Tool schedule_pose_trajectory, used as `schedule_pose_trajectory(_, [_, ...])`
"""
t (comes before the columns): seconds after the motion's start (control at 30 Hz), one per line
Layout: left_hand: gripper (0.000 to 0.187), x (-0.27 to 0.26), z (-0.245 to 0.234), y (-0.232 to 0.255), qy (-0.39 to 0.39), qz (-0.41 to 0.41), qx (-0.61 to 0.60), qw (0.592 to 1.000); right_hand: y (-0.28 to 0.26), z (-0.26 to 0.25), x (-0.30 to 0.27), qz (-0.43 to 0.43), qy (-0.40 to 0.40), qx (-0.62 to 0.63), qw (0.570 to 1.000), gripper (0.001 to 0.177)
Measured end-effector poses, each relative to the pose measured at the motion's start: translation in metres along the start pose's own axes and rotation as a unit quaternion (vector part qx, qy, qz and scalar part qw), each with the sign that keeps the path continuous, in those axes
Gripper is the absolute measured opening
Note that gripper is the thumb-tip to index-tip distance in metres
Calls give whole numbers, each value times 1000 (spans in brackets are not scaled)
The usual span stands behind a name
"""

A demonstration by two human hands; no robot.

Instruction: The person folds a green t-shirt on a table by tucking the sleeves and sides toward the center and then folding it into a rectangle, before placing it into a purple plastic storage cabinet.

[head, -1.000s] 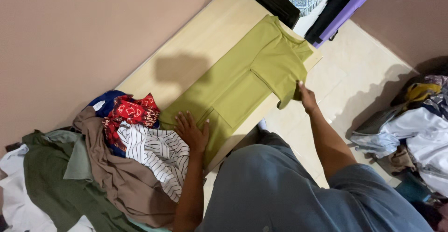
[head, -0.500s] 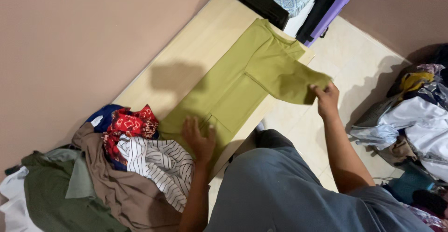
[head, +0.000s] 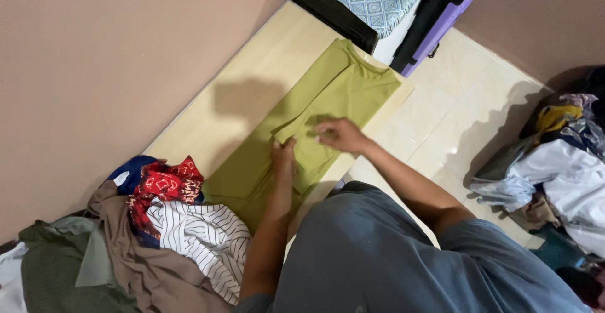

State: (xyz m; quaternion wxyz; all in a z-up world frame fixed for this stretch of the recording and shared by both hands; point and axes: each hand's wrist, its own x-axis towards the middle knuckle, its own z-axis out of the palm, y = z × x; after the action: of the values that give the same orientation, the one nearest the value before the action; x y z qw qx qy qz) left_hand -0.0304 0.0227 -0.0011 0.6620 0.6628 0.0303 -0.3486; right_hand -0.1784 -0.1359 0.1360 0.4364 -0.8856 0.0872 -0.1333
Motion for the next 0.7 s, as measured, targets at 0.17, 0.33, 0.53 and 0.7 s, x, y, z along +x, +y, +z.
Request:
schedule_pose_trajectory(0.17, [54,24,-22,-31,63,257,19,964,83,-63,40,82,60,-156,982,56])
schedule_pose_trajectory(0.33, [43,-6,-38,-15,74,186,126,972,158,-111,104,-21,-53,-301,952,59])
schedule_pose_trajectory(0.53, [33,0,-72,-19,53,350,146,924,204,-127,176,-63,-168,-353,918,43])
schedule_pose_trajectory(0.7, [56,-30,-71,31,70,197,165,964,244,-130,216,-37,-202,-315,927,37])
